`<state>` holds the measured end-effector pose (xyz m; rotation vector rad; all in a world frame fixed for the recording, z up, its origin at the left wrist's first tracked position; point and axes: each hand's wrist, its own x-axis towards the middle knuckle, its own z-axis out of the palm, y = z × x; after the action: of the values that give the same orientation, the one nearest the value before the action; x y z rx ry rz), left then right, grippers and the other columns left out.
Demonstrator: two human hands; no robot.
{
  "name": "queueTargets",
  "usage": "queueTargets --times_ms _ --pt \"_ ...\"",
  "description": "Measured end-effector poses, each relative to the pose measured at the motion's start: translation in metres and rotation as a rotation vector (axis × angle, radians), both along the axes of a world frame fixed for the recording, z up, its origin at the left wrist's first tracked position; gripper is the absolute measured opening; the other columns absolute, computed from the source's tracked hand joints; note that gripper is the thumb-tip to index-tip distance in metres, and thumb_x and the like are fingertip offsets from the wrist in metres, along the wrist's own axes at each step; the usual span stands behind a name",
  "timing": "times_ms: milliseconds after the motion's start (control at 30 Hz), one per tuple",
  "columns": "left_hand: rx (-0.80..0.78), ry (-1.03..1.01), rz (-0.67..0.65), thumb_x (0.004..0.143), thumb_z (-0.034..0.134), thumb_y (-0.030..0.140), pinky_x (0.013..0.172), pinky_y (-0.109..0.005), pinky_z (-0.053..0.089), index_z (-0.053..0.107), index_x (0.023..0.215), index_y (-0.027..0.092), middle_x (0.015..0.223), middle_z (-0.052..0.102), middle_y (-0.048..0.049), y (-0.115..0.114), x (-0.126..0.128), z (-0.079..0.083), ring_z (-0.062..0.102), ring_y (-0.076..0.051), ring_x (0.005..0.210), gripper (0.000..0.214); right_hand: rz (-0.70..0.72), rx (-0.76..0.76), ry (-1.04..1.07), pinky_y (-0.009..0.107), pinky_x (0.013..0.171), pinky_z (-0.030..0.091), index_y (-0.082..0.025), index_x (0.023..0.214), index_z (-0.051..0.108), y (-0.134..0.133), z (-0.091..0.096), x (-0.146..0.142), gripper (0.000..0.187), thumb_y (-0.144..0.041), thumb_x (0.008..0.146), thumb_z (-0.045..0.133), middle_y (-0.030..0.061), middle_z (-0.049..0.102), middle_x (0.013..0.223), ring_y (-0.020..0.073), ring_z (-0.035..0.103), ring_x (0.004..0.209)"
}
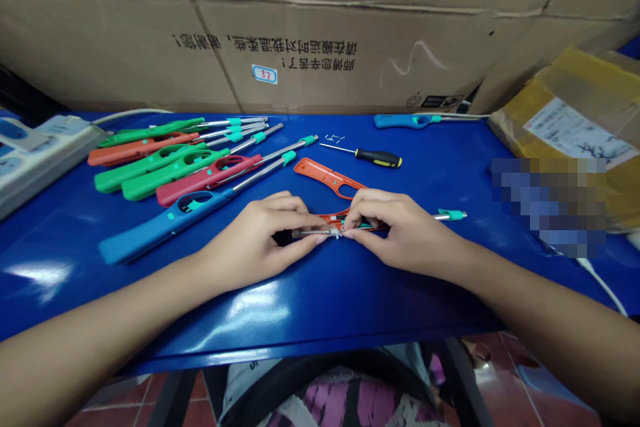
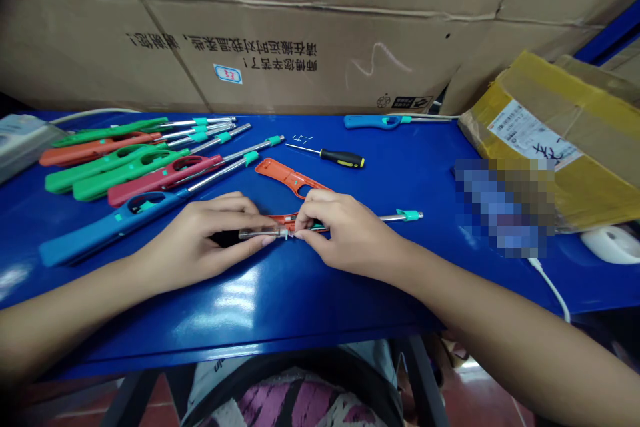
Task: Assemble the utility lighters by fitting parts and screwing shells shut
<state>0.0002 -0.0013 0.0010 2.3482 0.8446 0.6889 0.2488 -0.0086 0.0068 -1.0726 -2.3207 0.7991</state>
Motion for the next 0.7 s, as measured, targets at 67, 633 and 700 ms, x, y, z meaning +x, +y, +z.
queueTargets --times_ms 67,633,700 --pt "-0.002 0.002 0.0 0.096 0.065 0.025 0.077 -0.029 0.053 0.077 0.113 0.021 0.09 0.071 -0.005 0.0001 0.0005 -0.0004 0.063 -0.016 0.082 0.022 -0.001 0.003 0.0 0.031 0.083 0.049 -0.02 0.083 0.066 0.0003 -0.0008 -0.0001 0.013 -0.01 0.09 0.061 0.0026 0.066 0.09 0.0157 0.064 0.089" --pt "-0.024 -0.029 -0.023 0.093 0.069 0.022 0.077 -0.028 0.053 0.078 0.113 0.019 0.088 0.071 -0.0044 0.0015 -0.0002 -0.0025 0.064 -0.015 0.082 0.022 0.035 0.034 0.025 0.03 0.082 0.049 -0.019 0.081 0.065 0.002 -0.0025 -0.0013 0.014 -0.009 0.09 0.062 0.0021 0.066 0.088 0.015 0.064 0.087" --pt "-0.021 -0.025 -0.028 0.093 0.069 0.022 0.077 -0.029 0.053 0.078 0.113 0.02 0.088 0.071 -0.0043 0.0016 -0.0002 -0.003 0.063 -0.015 0.083 0.022 0.037 0.035 0.022 0.03 0.082 0.049 -0.019 0.081 0.065 0.0018 -0.0024 -0.0013 0.013 -0.01 0.09 0.062 0.0024 0.066 0.088 0.0151 0.064 0.086"
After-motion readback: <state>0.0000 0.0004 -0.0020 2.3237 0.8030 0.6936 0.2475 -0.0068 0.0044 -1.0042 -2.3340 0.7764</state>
